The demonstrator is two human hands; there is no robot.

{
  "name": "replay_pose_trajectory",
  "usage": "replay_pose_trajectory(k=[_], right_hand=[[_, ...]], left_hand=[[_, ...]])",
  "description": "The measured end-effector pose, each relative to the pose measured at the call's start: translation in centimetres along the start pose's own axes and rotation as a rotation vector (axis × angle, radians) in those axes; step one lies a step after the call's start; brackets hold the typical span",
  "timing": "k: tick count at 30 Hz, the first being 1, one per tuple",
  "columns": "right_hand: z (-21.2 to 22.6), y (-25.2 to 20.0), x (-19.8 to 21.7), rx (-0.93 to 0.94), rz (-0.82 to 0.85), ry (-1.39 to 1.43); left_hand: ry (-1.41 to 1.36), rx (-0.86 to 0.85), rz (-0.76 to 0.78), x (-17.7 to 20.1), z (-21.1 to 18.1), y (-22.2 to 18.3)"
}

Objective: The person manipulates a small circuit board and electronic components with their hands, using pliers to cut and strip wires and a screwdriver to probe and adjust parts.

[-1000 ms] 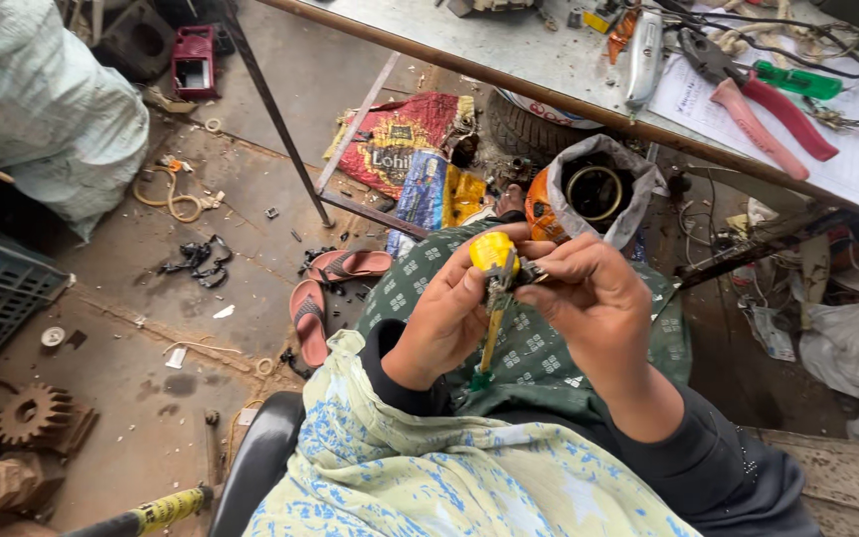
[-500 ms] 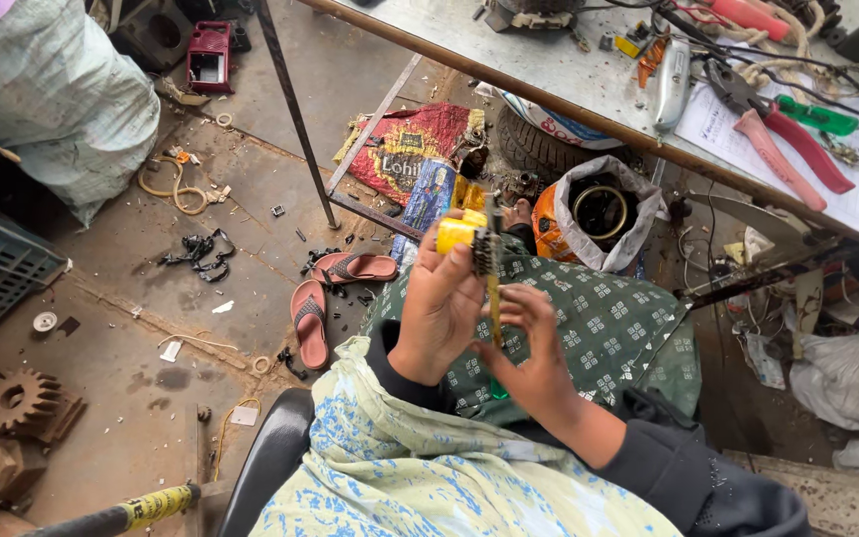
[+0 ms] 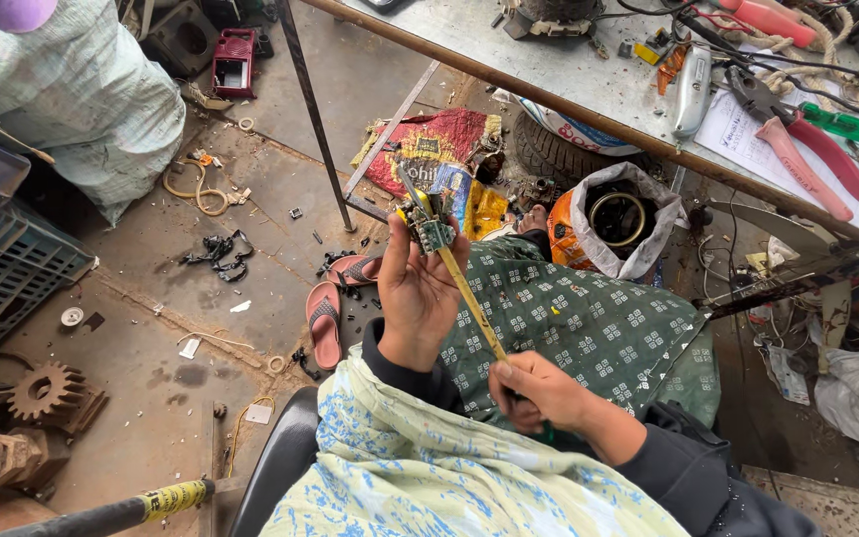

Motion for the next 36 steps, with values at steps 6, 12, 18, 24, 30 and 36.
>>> replay_pose_trajectory(k=[6, 12, 18, 24, 30, 36], right_hand=[[1.8, -1.7, 1.4, -0.12, -0.096, -0.121], [10.3, -5.3, 4.0, 0.065, -0.764, -0.99], [16.5, -9.5, 2.5, 0.059, -0.935, -1.142], [22.2, -16.0, 2.4, -0.064, -0.893, -1.454], [17.2, -18.9, 6.2, -0.086, -0.302, -1.258], [3.2, -21.1, 6.5, -0.324, -0.02, -0.141]], left_hand=[[0.059, 0.084, -0.025, -0.1, 0.4, 0.0], [0.319, -0.179, -0.026, 1.3, -1.6, 1.4], [0.436, -0.111, -0.016, 1.2, -1.6, 1.8], [0.734, 0.087, 0.289, -1.5, 1.6, 0.4], [0.979, 0.414, 0.39, -0.2, 5.0, -1.3], [0.924, 0.651, 0.391, 1.7, 9.6, -3.3]])
Point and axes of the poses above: each hand's wrist, its own y-axis towards the middle knuckle, its own x-axis out of the back of the hand, z = x × y, the point moved 10 cm from there along y, towards the middle knuckle, and after that the axes turned 5 degrees about -y, right-handed, at the moved point
